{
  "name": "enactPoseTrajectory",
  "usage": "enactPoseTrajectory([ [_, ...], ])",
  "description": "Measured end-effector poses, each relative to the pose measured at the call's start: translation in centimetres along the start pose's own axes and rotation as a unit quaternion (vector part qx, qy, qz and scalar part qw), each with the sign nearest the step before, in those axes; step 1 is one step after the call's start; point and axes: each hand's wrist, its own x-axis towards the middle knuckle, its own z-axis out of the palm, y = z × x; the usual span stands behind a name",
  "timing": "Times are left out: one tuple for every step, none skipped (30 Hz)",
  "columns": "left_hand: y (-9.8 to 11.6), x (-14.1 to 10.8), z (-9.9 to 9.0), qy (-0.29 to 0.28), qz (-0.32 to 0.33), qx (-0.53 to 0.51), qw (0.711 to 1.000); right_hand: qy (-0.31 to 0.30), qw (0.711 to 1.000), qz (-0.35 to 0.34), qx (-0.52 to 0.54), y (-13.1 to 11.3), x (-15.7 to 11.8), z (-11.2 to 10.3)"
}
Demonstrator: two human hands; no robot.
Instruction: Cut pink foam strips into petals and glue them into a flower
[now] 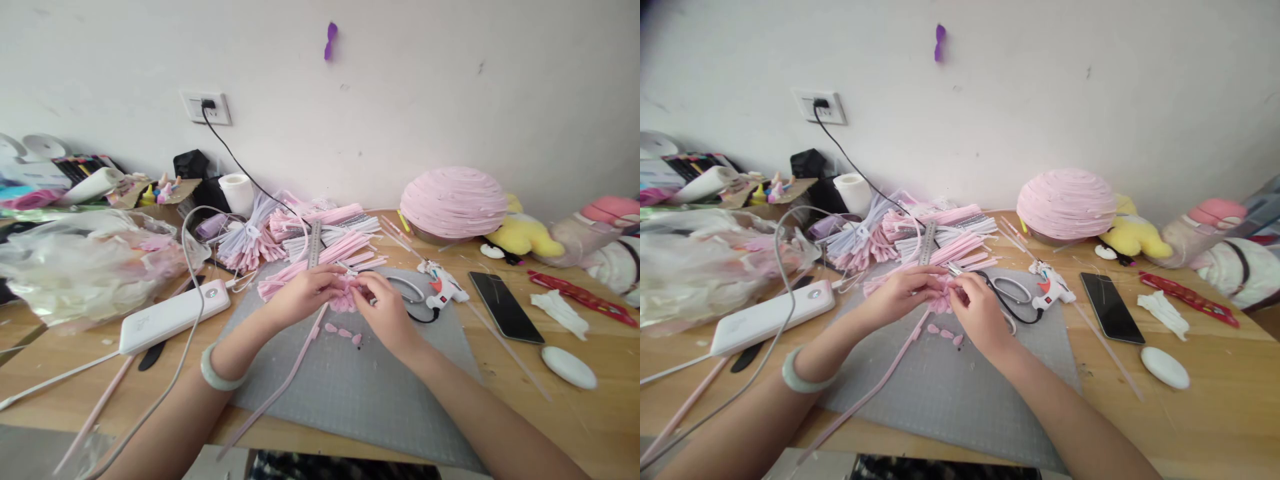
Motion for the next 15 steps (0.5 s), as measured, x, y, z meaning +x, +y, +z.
enactPoseTrajectory([
  [0.01, 0.03, 0.05, 0.002, -0.001, -0.001, 1.000, 0.000, 1.000, 0.000, 0.001, -0.01, -0.01, 0.01],
  [0.04, 0.05, 0.12, 0.006, -0.003, 0.000, 1.000, 0.000, 1.000, 0.000, 0.002, -0.03, -0.01, 0.03],
  [0.07, 0.07, 0.19, 0.011, -0.008, 0.000, 1.000, -0.001, 1.000, 0.001, 0.003, -0.05, -0.02, 0.05],
  [0.11, 0.07, 0.27, 0.018, -0.015, 0.000, 1.000, -0.001, 1.000, 0.002, 0.004, -0.07, -0.02, 0.07],
  [0.16, 0.07, 0.36, 0.027, -0.024, -0.002, 0.999, -0.001, 1.000, 0.003, 0.006, -0.09, -0.02, 0.08],
  [0.21, 0.06, 0.45, 0.034, -0.034, -0.006, 0.999, -0.001, 1.000, 0.006, 0.009, -0.09, -0.03, 0.09],
  [0.25, 0.03, 0.54, 0.041, -0.044, -0.011, 0.998, -0.002, 1.000, 0.009, 0.012, -0.08, -0.03, 0.10],
  [0.29, -0.01, 0.62, 0.045, -0.051, -0.015, 0.998, -0.001, 1.000, 0.011, 0.016, -0.06, -0.02, 0.09],
  [0.31, -0.05, 0.68, 0.046, -0.055, -0.019, 0.997, 0.000, 1.000, 0.012, 0.018, -0.03, -0.03, 0.09],
  [0.33, -0.10, 0.72, 0.046, -0.055, -0.021, 0.997, 0.003, 1.000, 0.012, 0.019, 0.00, -0.03, 0.08],
  [0.35, -0.15, 0.75, 0.044, -0.053, -0.021, 0.997, 0.005, 1.000, 0.011, 0.019, 0.03, -0.03, 0.07],
  [0.36, -0.19, 0.76, 0.041, -0.050, -0.021, 0.998, 0.007, 1.000, 0.009, 0.019, 0.05, -0.03, 0.06],
  [0.38, -0.21, 0.76, 0.040, -0.048, -0.020, 0.998, 0.008, 1.000, 0.008, 0.018, 0.06, -0.04, 0.05],
  [0.41, -0.22, 0.76, 0.041, -0.049, -0.020, 0.998, 0.008, 1.000, 0.008, 0.018, 0.06, -0.04, 0.04],
  [0.45, -0.21, 0.77, 0.045, -0.050, -0.019, 0.998, 0.008, 1.000, 0.008, 0.018, 0.04, -0.04, 0.04],
])
